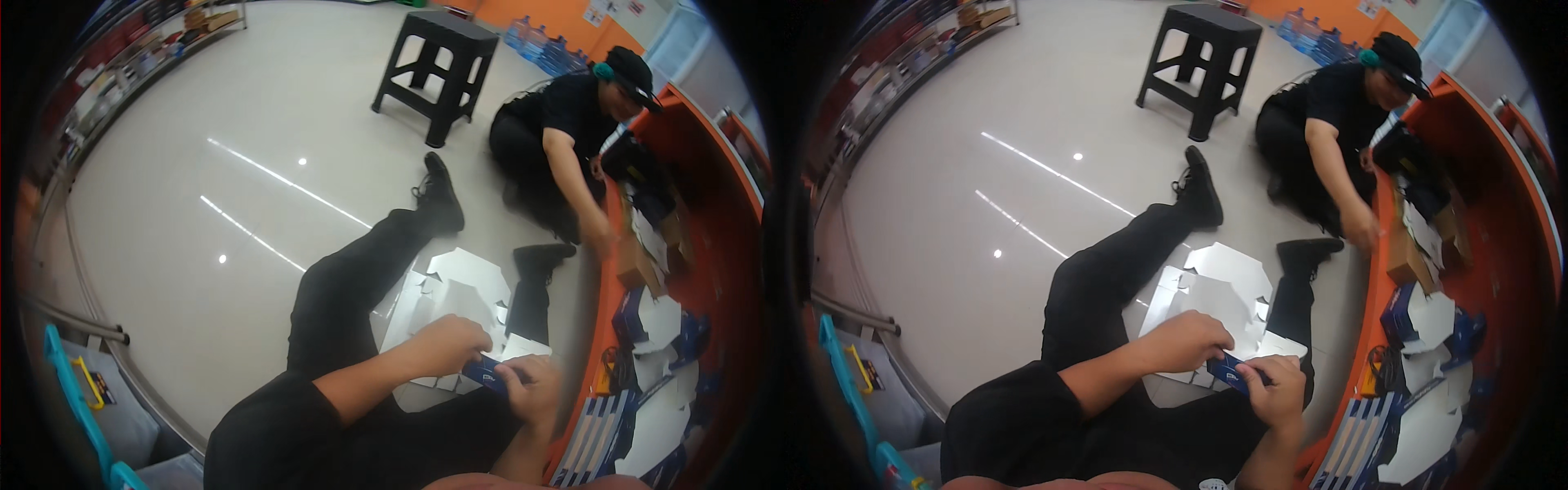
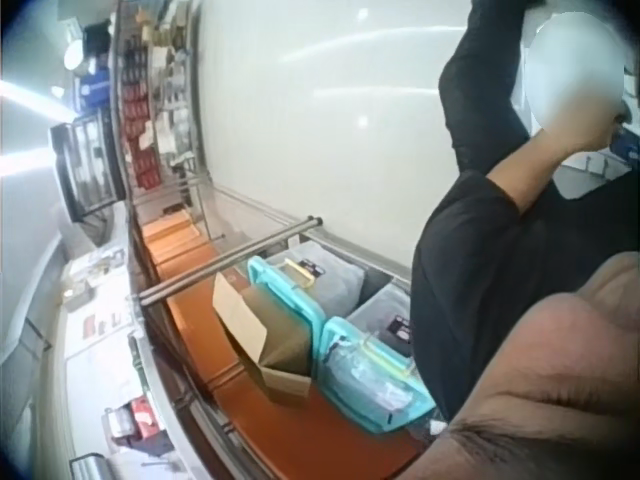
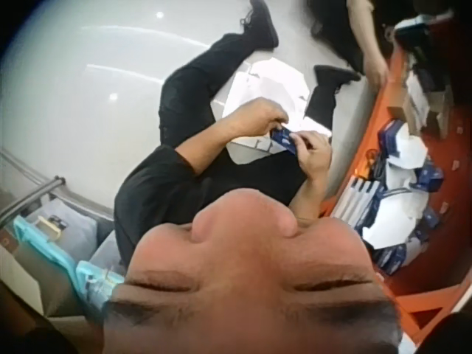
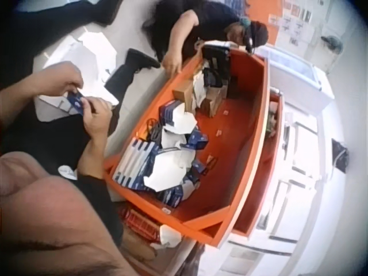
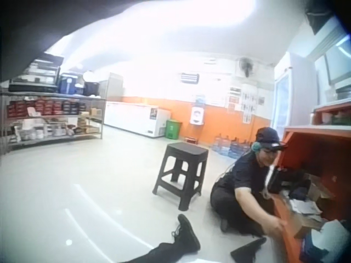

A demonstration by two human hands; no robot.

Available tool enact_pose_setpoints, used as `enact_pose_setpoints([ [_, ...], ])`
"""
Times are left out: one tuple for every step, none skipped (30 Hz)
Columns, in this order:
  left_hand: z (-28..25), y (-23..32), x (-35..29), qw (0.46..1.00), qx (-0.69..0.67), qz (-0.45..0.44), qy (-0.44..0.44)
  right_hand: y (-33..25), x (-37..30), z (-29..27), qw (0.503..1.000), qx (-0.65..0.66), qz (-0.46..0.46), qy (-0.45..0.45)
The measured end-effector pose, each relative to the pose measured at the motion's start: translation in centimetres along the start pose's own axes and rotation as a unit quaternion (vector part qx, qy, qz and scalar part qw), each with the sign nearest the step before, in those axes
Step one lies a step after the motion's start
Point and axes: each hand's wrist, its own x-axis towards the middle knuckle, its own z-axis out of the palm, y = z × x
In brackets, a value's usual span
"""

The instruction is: The person sits on the floor and folds several white and blue cardboard box templates into their final shape, handling each one by hand and placing them aside once assembled.

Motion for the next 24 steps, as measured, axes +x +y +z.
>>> enact_pose_setpoints([
  [0.4, 0.2, -0.1, 1.000, 0.003, -0.006, 0.007, 0.1, -0.3, 0.5, 1.000, 0.002, -0.007, -0.007],
  [0.7, 0.4, -0.4, 0.999, -0.005, -0.037, -0.008, 0.1, -0.6, 1.0, 1.000, -0.015, -0.007, -0.007],
  [0.9, 0.5, -0.4, 0.997, -0.015, -0.064, -0.027, 0.1, -0.8, 1.4, 0.999, -0.035, -0.003, -0.003],
  [1.0, 0.5, -0.5, 0.998, -0.004, -0.054, -0.031, -0.2, -0.9, 1.7, 0.999, -0.037, 0.000, 0.004],
  [1.3, 0.5, -0.7, 0.998, -0.010, -0.055, -0.033, -0.4, -1.1, 2.1, 0.999, -0.039, 0.004, 0.000],
  [1.3, 0.7, -0.6, 0.997, -0.015, -0.068, -0.045, -0.3, -1.0, 2.5, 0.999, -0.038, -0.011, 0.006],
  [1.5, 1.0, -0.3, 0.995, -0.024, -0.079, -0.060, -0.1, -0.9, 2.8, 0.999, -0.040, -0.020, 0.013],
  [1.5, 0.9, -0.2, 0.996, 0.016, -0.069, -0.053, 0.1, -0.6, 3.1, 0.999, -0.042, -0.025, 0.010],
  [1.5, 0.8, -0.3, 0.996, 0.051, -0.059, -0.050, 0.8, -0.2, 3.4, 0.998, -0.061, -0.035, -0.002],
  [1.2, 0.5, -0.4, 0.997, 0.006, -0.072, -0.028, 1.1, 0.2, 3.3, 0.998, -0.057, -0.040, -0.005],
  [1.6, -0.4, -0.9, 0.994, -0.064, -0.090, 0.016, 0.8, 0.9, 3.2, 0.998, -0.051, -0.040, -0.008],
  [2.0, -1.2, -0.4, 0.992, -0.083, -0.096, 0.022, 1.4, 1.0, 3.0, 0.998, -0.043, -0.036, 0.009],
  [1.9, -1.1, -0.4, 0.993, -0.072, -0.072, 0.062, 1.1, 1.3, 2.4, 0.999, -0.023, -0.034, 0.022],
  [1.2, 0.0, -0.1, 0.992, -0.066, -0.039, 0.105, 1.0, 1.3, 1.9, 0.999, -0.018, -0.013, 0.023],
  [0.7, 0.8, 0.3, 0.989, -0.084, -0.062, 0.102, 0.7, 1.9, 1.7, 0.999, -0.034, -0.009, 0.033],
  [0.3, 1.4, 0.7, 0.987, -0.074, -0.041, 0.133, 0.5, 2.2, 1.7, 0.998, -0.035, 0.022, 0.056],
  [0.7, 1.3, 0.9, 0.985, -0.105, -0.051, 0.126, 0.1, 2.6, 2.0, 0.996, 0.032, 0.064, 0.055],
  [1.1, 1.1, 1.0, 0.985, -0.103, -0.066, 0.120, 0.6, 2.7, 2.6, 0.995, 0.056, 0.070, 0.052],
  [1.4, 1.0, 1.0, 0.985, -0.097, -0.080, 0.117, 1.1, 2.8, 2.8, 0.996, 0.022, 0.060, 0.054],
  [1.7, 0.9, 0.9, 0.985, -0.103, -0.084, 0.114, 1.3, 2.8, 2.9, 0.996, 0.024, 0.070, 0.054],
  [2.2, 0.5, 0.9, 0.985, -0.124, -0.059, 0.103, 1.6, 2.5, 3.0, 0.995, 0.023, 0.078, 0.056],
  [2.5, 0.3, 1.0, 0.985, -0.143, -0.033, 0.094, 1.7, 2.2, 3.1, 0.995, 0.019, 0.080, 0.057],
  [2.7, 0.1, 1.2, 0.984, -0.145, -0.030, 0.094, 1.6, 2.0, 3.2, 0.989, 0.076, 0.099, 0.083],
  [2.9, 0.1, 1.2, 0.991, -0.091, 0.017, 0.097, 1.4, 1.6, 3.3, 0.978, 0.133, 0.117, 0.109],
])
